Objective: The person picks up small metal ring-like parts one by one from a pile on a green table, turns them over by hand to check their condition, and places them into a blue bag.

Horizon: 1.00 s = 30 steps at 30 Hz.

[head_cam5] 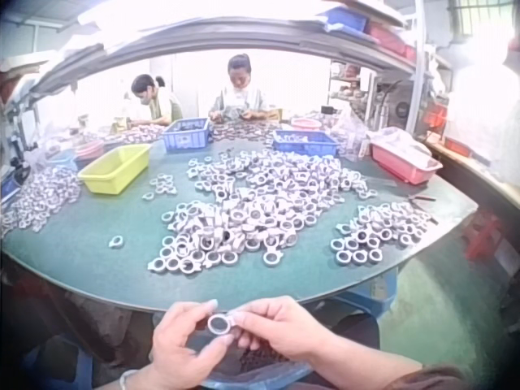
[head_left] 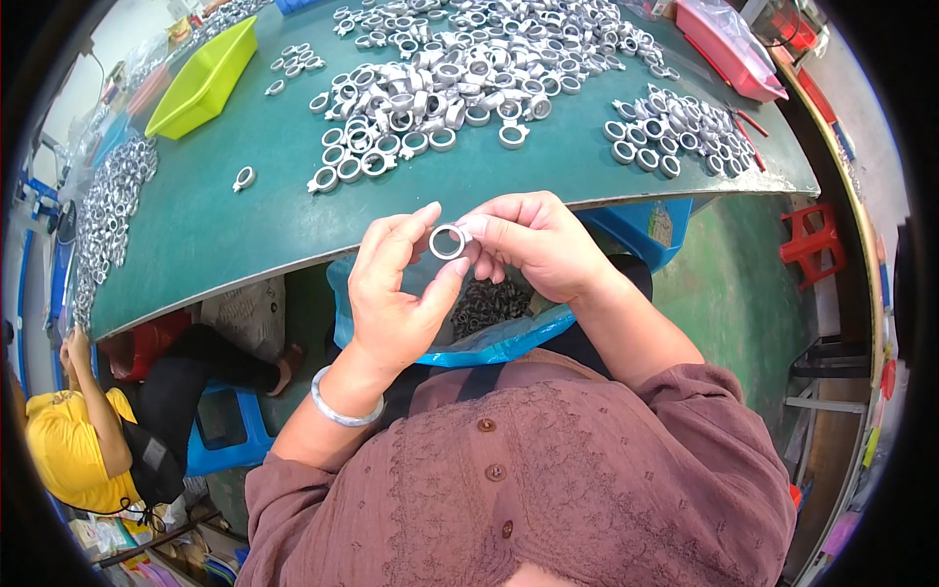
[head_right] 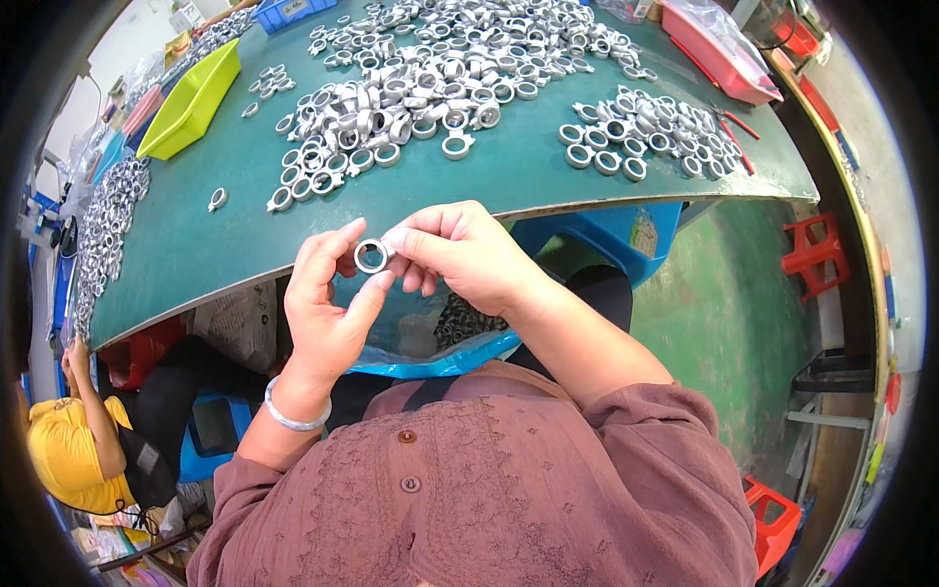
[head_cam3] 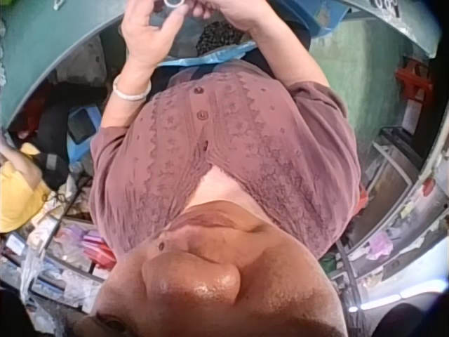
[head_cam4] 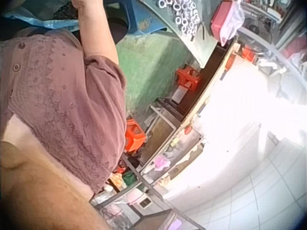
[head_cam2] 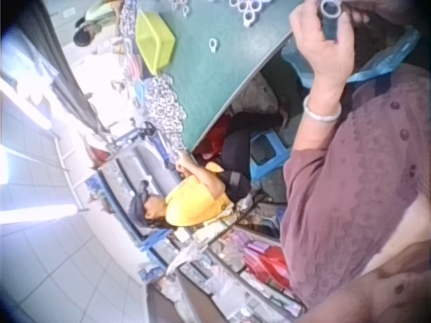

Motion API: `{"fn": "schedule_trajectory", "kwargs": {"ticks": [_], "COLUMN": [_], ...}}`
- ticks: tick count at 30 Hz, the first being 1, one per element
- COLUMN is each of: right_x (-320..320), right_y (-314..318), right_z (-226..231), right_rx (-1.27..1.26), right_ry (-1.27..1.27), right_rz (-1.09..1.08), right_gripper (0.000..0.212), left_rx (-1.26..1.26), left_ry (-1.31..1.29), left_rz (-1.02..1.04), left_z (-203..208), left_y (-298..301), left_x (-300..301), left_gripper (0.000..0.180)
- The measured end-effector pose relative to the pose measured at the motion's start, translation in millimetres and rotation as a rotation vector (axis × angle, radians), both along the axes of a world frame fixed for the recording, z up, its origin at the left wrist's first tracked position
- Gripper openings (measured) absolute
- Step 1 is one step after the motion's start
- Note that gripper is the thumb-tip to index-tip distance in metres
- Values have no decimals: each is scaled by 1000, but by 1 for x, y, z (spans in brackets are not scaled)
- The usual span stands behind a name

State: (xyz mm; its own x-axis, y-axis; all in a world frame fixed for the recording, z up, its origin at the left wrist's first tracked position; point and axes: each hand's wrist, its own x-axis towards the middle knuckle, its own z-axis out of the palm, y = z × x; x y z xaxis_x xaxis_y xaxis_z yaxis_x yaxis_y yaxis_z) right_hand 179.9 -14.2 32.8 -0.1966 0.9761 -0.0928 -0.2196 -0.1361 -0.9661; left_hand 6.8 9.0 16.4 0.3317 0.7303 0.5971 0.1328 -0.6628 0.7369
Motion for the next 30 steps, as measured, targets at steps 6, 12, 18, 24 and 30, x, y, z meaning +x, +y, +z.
{"fn": "schedule_trajectory", "kwargs": {"ticks": [6, 12, 18, 24, 30], "right_x": [0, -1, 0, -3, -3], "right_y": [-1, -6, -6, -9, -9], "right_z": [1, -5, -4, -12, -14], "right_rx": [21, 213, 529, 464, 382], "right_ry": [-10, -95, -308, -193, -86], "right_rz": [-11, -46, -85, -113, -83], "right_gripper": [18, 14, 11, 20, 27], "left_rx": [-243, -288, -177, -119, -99], "left_ry": [-114, -105, -62, -22, -73], "left_rz": [-81, -176, -178, -124, -139], "left_z": [-10, -16, -12, -10, -10], "left_y": [-1, 0, 0, -1, -1], "left_x": [-2, -7, -7, -5, -3], "left_gripper": [41, 42, 47, 55, 59]}}
